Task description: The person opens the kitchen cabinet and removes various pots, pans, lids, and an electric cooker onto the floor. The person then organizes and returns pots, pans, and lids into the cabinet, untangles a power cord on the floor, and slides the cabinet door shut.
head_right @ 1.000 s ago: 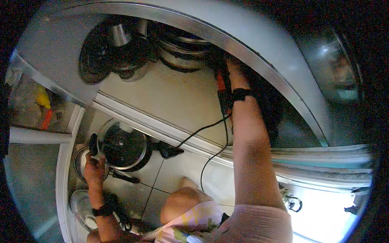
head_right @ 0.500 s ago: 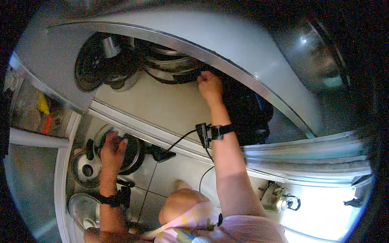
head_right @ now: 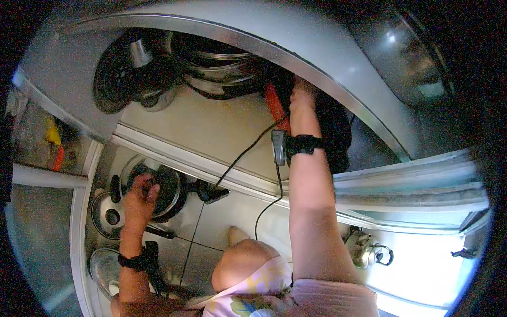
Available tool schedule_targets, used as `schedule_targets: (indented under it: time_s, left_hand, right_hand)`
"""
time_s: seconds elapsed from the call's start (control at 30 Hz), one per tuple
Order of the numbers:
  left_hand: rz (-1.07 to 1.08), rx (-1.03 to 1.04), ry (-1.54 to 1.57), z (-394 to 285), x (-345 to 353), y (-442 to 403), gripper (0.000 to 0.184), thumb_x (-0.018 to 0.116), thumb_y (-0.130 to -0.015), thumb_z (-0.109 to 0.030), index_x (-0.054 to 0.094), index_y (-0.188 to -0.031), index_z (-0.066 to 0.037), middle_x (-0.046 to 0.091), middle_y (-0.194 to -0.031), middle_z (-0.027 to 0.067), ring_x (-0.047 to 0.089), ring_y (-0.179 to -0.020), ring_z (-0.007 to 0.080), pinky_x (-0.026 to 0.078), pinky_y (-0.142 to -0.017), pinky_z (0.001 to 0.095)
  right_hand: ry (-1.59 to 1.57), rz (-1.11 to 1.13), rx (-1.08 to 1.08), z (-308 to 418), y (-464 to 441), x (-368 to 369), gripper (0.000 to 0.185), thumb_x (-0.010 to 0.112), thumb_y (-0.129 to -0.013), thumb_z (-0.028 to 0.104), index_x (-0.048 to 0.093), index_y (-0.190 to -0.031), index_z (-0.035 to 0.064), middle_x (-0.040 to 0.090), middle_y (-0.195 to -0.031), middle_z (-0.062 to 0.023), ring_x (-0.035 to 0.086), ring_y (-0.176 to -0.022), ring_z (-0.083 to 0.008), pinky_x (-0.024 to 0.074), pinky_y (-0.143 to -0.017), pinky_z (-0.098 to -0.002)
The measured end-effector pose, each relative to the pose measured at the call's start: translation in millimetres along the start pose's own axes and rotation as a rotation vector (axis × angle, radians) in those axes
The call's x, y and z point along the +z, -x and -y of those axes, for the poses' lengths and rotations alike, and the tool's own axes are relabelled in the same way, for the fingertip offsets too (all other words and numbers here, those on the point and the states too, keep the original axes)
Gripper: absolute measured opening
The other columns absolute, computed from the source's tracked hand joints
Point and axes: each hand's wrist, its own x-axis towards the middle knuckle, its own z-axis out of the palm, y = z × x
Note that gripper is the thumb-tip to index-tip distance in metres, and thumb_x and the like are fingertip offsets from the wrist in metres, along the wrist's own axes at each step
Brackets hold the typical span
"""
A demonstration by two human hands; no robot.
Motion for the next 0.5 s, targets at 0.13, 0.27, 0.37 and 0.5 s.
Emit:
schedule_targets:
  time_s: [0.13, 0.27, 0.37, 0.5]
  left_hand:
    - [-0.024, -0.052, 0.111, 15, -10, 6, 0.032, 0.068, -0.08, -0.017, 0.056, -0.108, -0.007, 0.061, -0.073, 0.0077, 0.057, -0.059, 0.0222, 0.046, -0.057, 0.034]
    - [-0.022, -0.081, 0.104, 6, -20, 6, 0.033, 0.068, -0.08, -0.016, 0.055, -0.109, -0.007, 0.061, -0.074, 0.0081, 0.058, -0.061, 0.0216, 0.046, -0.058, 0.0328]
    - [0.007, -0.105, 0.174, 4, -18, 6, 0.031, 0.068, -0.081, -0.015, 0.056, -0.108, -0.006, 0.061, -0.074, 0.0087, 0.057, -0.061, 0.0204, 0.046, -0.058, 0.0313]
    - [0.085, 0.003, 0.331, -11, -8, 5, 0.022, 0.066, -0.082, -0.016, 0.061, -0.101, -0.005, 0.063, -0.074, 0.0124, 0.062, -0.065, 0.0212, 0.048, -0.06, 0.0308]
  right_hand:
    - [-0.265, 0.113, 0.058, 72, 68, -7, 0.015, 0.055, -0.086, 0.017, 0.05, -0.072, 0.0145, 0.036, -0.056, 0.0059, 0.029, -0.044, -0.0044, 0.0191, -0.039, -0.0209]
    - [-0.504, 0.139, 0.124, 73, 124, -43, 0.017, 0.052, -0.092, 0.023, 0.05, -0.079, 0.0133, 0.026, -0.055, 0.0061, 0.023, -0.045, -0.0059, 0.0193, -0.041, -0.0223]
    - [-0.351, 0.289, -0.017, 65, 202, -70, 0.021, 0.052, -0.094, 0.03, 0.055, -0.089, 0.0104, 0.038, -0.061, 0.0083, 0.03, -0.05, -0.0035, 0.0218, -0.045, -0.0199]
    - [-0.122, 0.405, 0.025, 33, 234, -95, 0.023, 0.049, -0.095, 0.029, 0.054, -0.096, 0.0067, 0.029, -0.056, 0.0073, 0.025, -0.046, -0.0046, 0.0197, -0.044, -0.0219]
